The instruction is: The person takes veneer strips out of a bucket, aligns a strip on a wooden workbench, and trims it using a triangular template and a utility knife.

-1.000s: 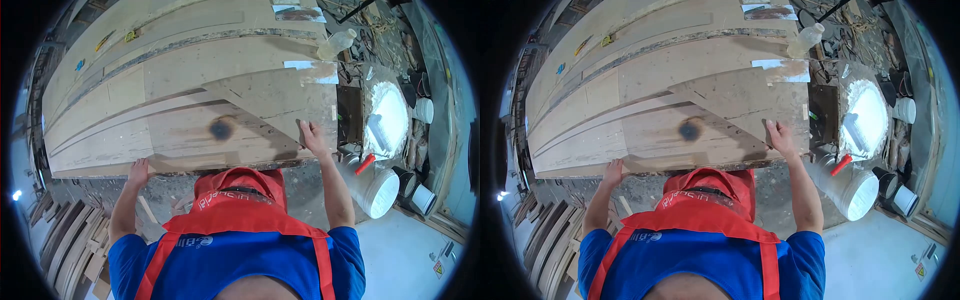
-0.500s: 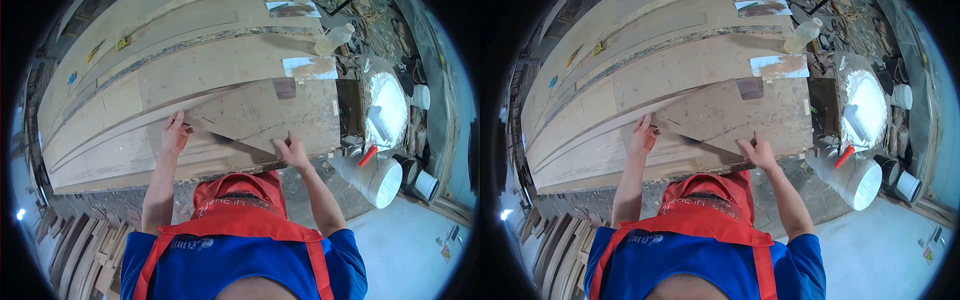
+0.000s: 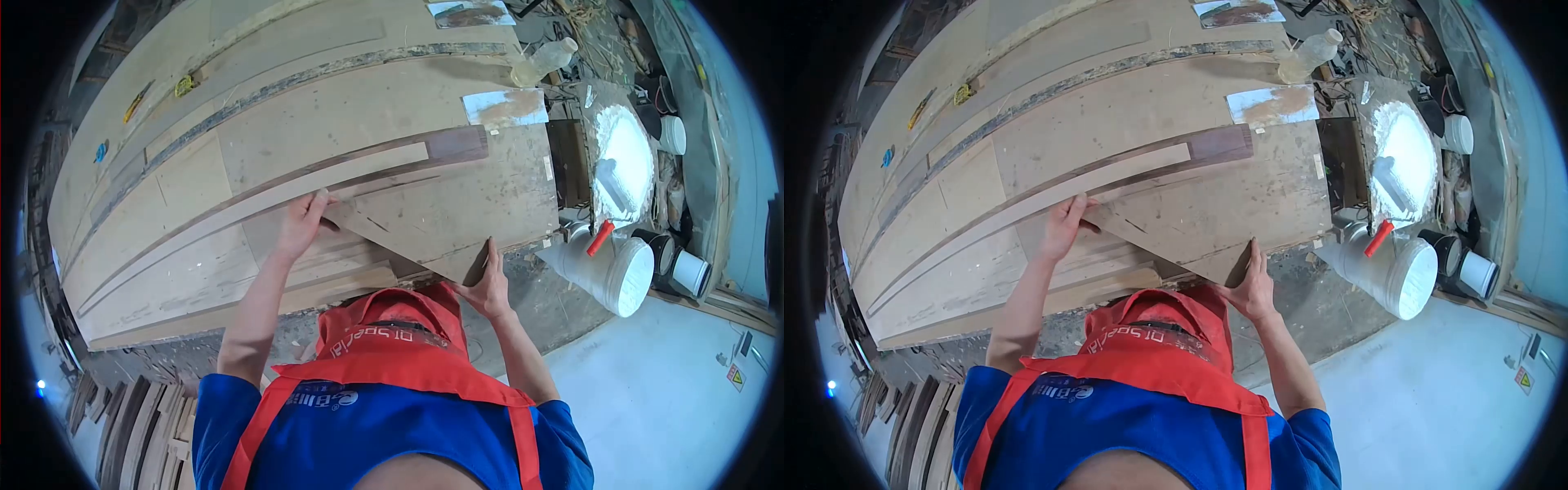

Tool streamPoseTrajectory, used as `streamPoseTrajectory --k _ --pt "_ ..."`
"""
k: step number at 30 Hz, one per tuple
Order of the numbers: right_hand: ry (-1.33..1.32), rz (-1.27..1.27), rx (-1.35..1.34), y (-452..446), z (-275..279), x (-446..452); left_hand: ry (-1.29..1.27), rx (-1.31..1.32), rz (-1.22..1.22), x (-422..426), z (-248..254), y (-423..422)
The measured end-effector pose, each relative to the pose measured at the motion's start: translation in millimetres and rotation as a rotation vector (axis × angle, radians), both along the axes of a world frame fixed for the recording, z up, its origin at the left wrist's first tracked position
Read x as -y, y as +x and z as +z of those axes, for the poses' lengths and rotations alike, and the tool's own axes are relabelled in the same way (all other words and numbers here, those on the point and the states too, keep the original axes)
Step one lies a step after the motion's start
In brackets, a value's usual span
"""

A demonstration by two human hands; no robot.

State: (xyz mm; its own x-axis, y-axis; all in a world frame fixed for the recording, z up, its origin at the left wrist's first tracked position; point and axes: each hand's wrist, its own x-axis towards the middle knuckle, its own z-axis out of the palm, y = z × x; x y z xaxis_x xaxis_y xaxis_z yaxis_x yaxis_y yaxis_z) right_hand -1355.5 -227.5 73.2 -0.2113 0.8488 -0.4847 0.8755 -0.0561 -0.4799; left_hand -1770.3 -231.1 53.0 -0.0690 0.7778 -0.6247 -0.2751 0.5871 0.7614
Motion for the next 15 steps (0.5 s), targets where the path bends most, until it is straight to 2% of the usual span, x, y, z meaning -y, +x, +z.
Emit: streamPoseTrajectory --k 3,4,7,11,15 --pt "0.169 0.014 0.006 11 -10 3 0.183 -0.786 -0.323 -20 -8 -19" --pt "0.169 0.011 0.003 14 -11 1 0.184 -0.789 -0.326 -22 -9 -25" --pt "0.094 -0.043 0.065 17 -7 -9 0.467 -1.448 -0.722 -27 -18 -39" --pt "0.185 0.047 0.098 21 -23 -18 0.392 -1.433 -0.888 -35 -26 -48" --pt "0.146 0.079 0.103 10 -29 -26 0.407 -1.445 -0.895 -38 -31 -55"
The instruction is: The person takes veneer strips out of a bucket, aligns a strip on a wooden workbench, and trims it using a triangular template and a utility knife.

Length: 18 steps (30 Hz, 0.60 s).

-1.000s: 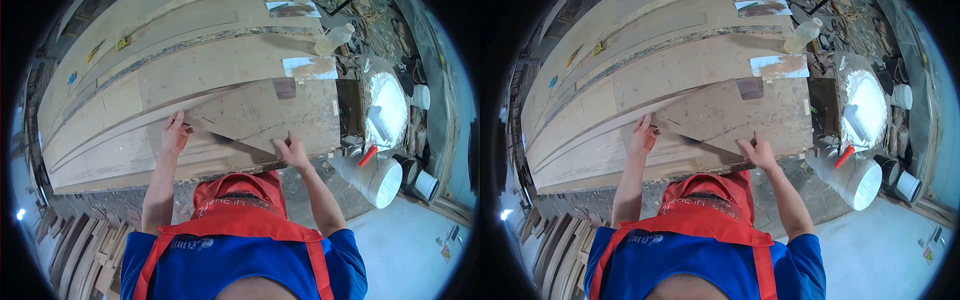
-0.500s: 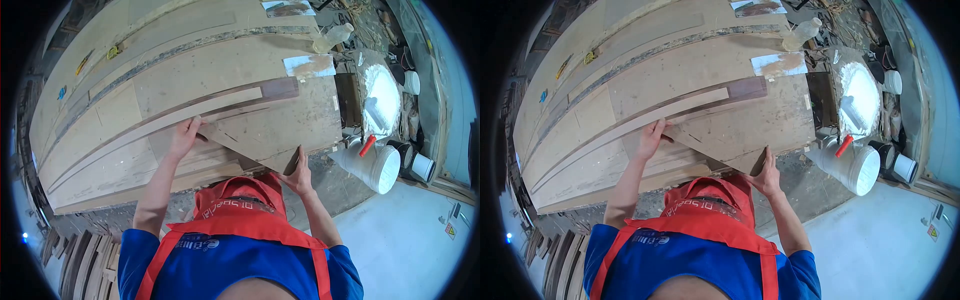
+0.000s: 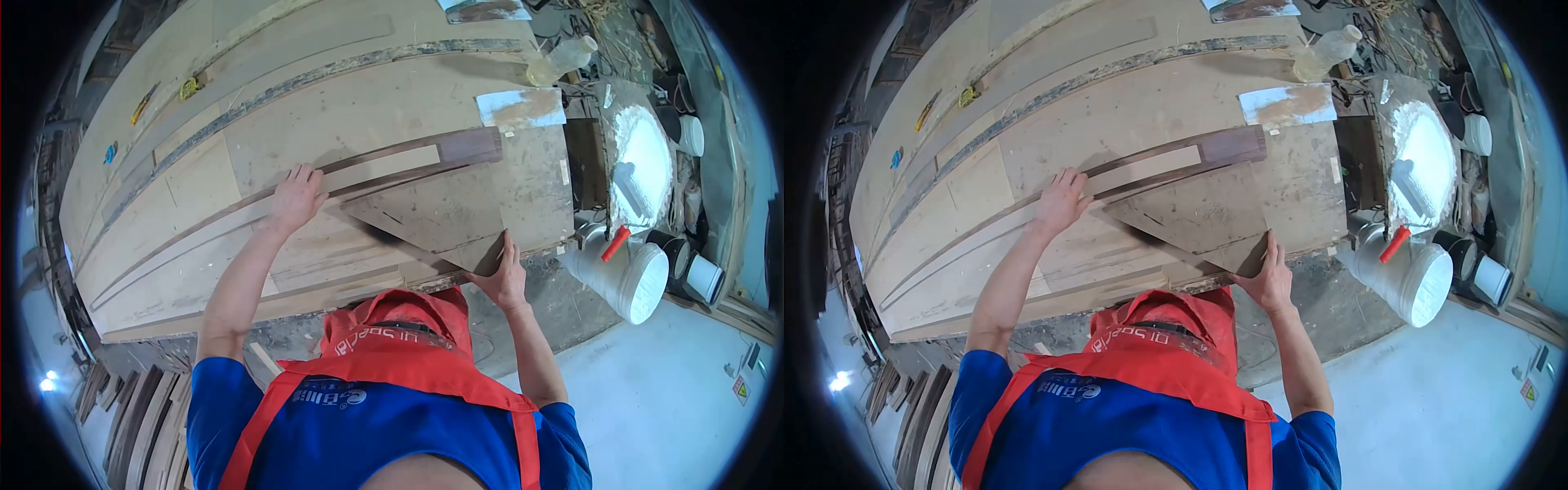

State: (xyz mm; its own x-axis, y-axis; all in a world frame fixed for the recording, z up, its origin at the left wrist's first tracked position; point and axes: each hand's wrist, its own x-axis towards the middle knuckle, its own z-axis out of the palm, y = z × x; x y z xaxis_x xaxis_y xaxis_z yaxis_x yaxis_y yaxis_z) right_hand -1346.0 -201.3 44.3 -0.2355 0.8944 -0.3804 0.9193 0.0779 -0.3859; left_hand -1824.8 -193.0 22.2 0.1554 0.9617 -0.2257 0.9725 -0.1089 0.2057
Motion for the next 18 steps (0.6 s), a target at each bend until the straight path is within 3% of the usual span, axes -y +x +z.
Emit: streamPoseTrajectory --k 4,10,18 --pt "-0.176 -0.05 0.032 -14 2 -8 0.097 0.108 0.001 -1 1 -8" --pt "-0.169 -0.038 0.052 -43 -2 -18 0.092 0.146 0.017 -1 29 -4" --pt "-0.172 -0.04 0.018 -88 -21 -21 0.107 0.139 0.011 -1 29 -4"
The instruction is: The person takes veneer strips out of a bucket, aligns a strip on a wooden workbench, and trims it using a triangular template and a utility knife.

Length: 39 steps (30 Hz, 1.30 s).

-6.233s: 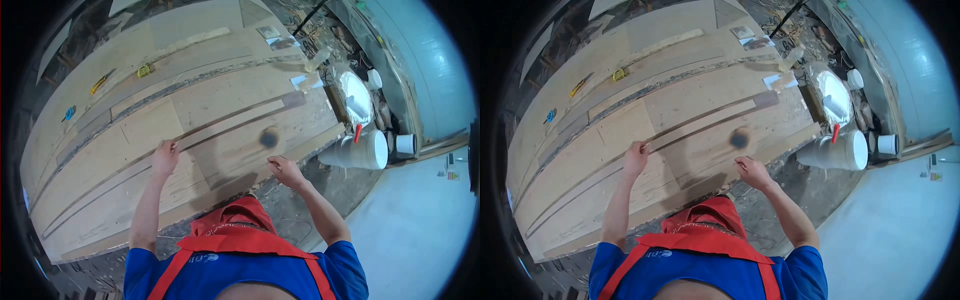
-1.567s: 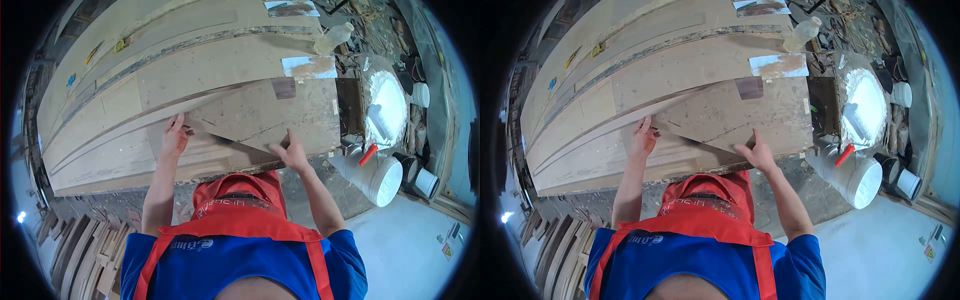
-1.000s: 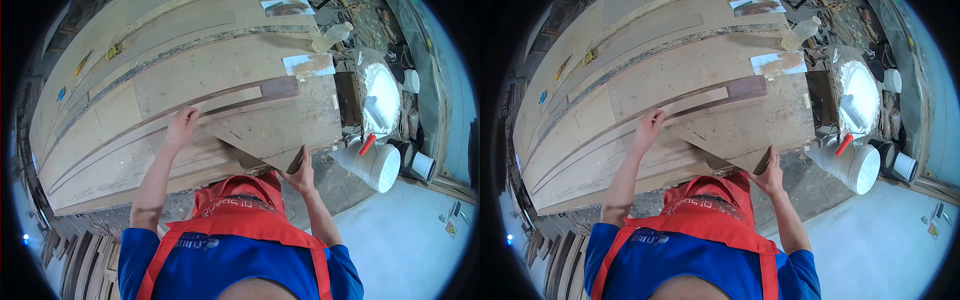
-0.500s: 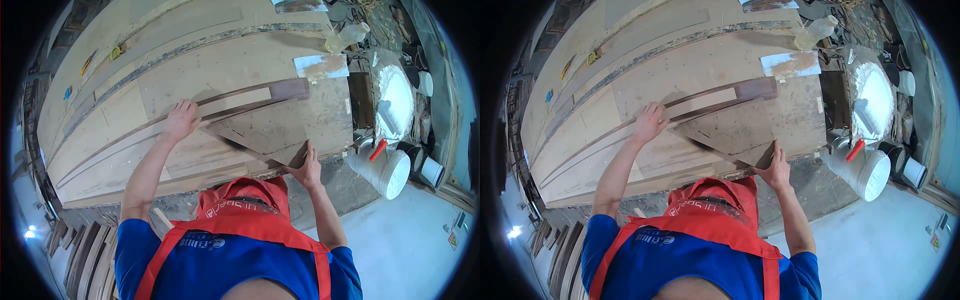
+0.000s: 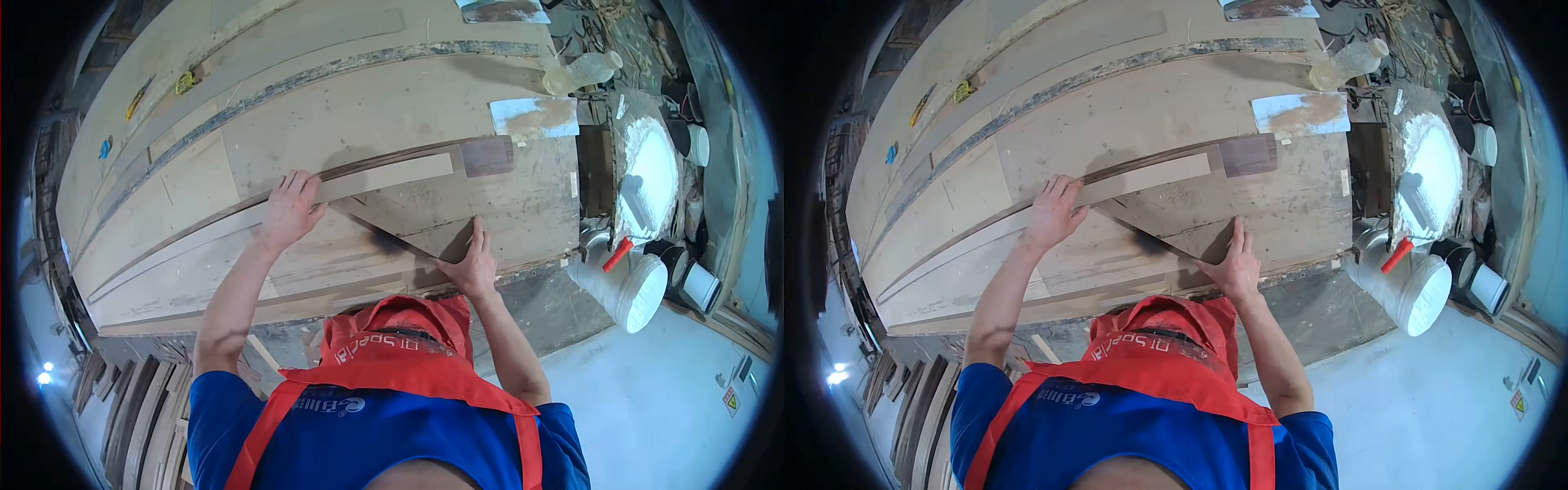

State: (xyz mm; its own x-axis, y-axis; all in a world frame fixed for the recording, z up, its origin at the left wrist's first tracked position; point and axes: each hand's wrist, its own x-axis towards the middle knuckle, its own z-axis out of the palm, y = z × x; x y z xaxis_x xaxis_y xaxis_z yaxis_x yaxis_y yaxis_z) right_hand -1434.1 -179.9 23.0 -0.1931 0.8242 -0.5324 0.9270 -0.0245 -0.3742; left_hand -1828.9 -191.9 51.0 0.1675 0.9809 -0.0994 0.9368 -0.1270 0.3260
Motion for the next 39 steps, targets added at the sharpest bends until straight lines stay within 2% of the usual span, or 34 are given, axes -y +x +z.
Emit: streamPoseTrajectory --k 6,15,18,23,27,30,31,34,39 --pt "0.066 -0.019 -0.023 -13 -6 3 -0.032 0.019 0.024 1 -9 0" --pt "0.009 -0.05 -0.013 -24 1 6 -0.058 0.025 0.029 2 -16 -2" --pt "0.306 0.072 -0.041 -23 -1 11 -0.063 0.012 0.034 1 -17 -1" --pt "0.325 0.071 -0.062 -21 0 12 -0.053 0.023 0.046 2 -21 -2" --pt "0.305 0.069 -0.092 -16 -7 16 -0.01 0.123 0.155 8 -23 -24" --pt "0.306 0.05 -0.103 -13 -11 16 -0.05 0.191 0.375 15 -39 -43" --pt "0.299 0.06 -0.113 -12 -12 17 -0.054 0.183 0.388 16 -42 -47" --pt "0.281 0.025 -0.085 -13 -13 16 -0.13 0.403 0.438 11 -45 -46" --pt "0.31 0.023 -0.093 -11 -19 20 -0.135 0.371 0.428 9 -49 -47"
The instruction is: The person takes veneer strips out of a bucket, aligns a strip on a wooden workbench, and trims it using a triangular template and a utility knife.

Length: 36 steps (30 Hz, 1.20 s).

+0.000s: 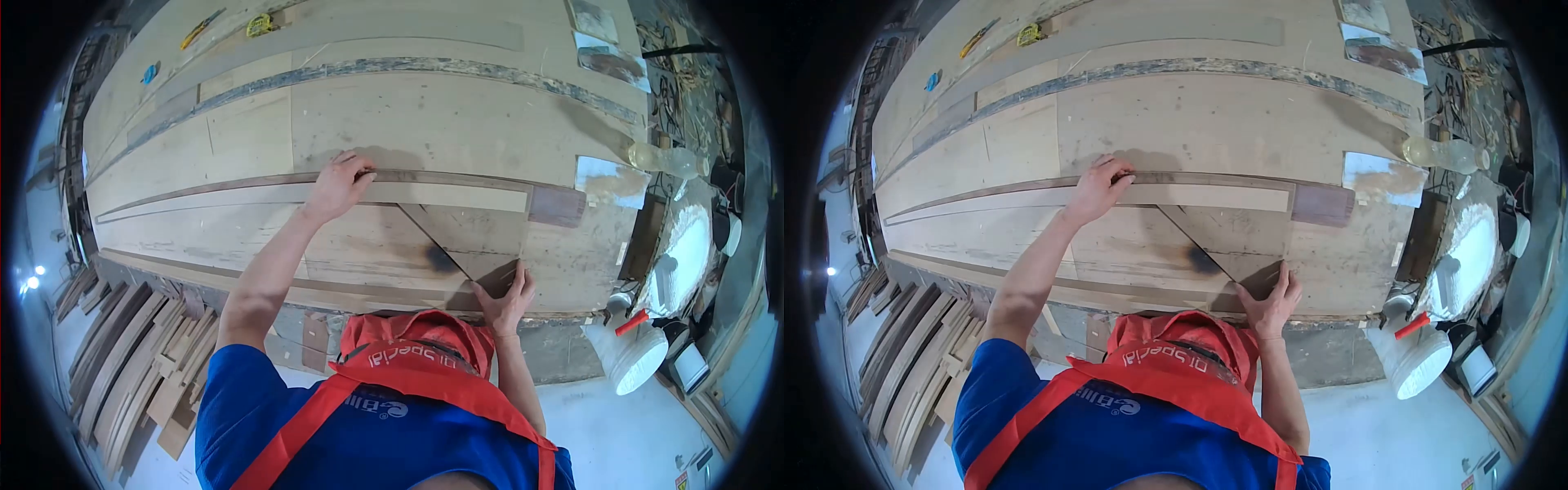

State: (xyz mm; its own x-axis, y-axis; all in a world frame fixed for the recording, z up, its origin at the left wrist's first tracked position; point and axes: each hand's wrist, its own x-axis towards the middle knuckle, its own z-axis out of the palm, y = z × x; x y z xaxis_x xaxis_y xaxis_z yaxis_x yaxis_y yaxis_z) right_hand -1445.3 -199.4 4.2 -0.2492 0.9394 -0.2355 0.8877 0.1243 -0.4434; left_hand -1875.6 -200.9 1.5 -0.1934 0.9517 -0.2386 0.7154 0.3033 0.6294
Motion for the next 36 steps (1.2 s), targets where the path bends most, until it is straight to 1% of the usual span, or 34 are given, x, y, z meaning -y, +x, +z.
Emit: streamPoseTrajectory --k 7,12,16,20,23,28,30,36 --pt "-0.002 0.007 -0.038 5 -2 0 -0.027 0.11 -0.015 -3 2 -6" --pt "-0.009 0.009 -0.037 6 -4 0 -0.035 0.125 -0.032 -3 1 -8" --pt "-0.003 0.003 -0.06 5 -3 0 -0.019 0.143 0.0 0 -3 -9" --pt "-0.031 -0.013 -0.056 3 -1 -2 -0.057 0.161 0.039 -2 -2 -10" --pt "0.012 -0.002 -0.065 1 0 -4 -0.049 0.135 -0.011 -1 -4 -12" --pt "-0.001 -0.015 0.001 2 3 -5 -0.059 0.17 0.013 -2 -4 -10" --pt "-0.003 -0.009 -0.026 2 1 -4 -0.118 0.169 0.036 -4 3 -10" --pt "0.006 -0.027 -0.082 6 -4 -2 -0.136 0.217 0.069 -5 7 -9"
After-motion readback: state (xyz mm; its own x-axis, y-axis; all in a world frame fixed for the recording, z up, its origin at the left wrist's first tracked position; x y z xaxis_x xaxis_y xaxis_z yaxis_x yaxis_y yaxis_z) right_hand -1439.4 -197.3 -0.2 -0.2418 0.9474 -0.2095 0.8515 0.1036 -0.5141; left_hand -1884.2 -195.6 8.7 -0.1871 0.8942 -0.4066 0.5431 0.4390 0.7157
